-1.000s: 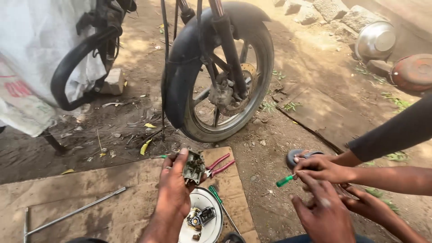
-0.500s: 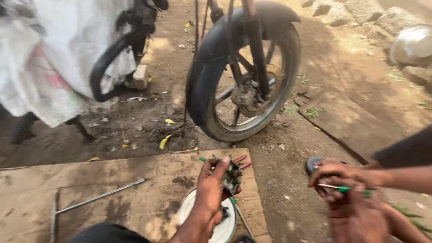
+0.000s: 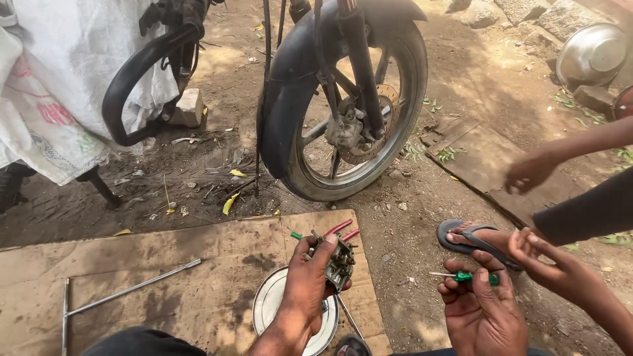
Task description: The recorder is repairing a motorcycle carburetor, using various screwdrivers and pliers to disassemble and adjust the component while it sits in a metal tray.
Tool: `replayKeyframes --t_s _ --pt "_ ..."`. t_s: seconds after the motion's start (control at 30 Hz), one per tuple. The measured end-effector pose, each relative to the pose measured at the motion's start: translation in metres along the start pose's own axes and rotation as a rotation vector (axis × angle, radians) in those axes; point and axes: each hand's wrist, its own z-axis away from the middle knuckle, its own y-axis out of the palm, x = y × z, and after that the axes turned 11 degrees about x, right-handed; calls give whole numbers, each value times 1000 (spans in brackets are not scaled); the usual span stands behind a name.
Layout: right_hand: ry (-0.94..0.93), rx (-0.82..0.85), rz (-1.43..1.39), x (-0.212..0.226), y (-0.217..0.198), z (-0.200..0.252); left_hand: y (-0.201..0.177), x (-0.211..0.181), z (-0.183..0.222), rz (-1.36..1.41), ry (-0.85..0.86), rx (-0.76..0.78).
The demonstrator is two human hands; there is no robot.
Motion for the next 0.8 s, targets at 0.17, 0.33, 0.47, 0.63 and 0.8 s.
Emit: replayKeyframes --t_s 0.17,0.33,0.47,0.63,0.8 --pt "-42 68 -3 -5 0 3 1 7 0 38 69 16" --pt "-23 43 -7 -8 -2 2 2 6 3 54 49 6" --pt "-10 30 -99 -5 -10 -5 7 2 5 48 22 -9" --pt "-9 -1 -135 -1 -9 -7 5 5 2 65 47 2" --pt "13 -28 -128 -1 -6 -6 9 2 7 48 28 -3"
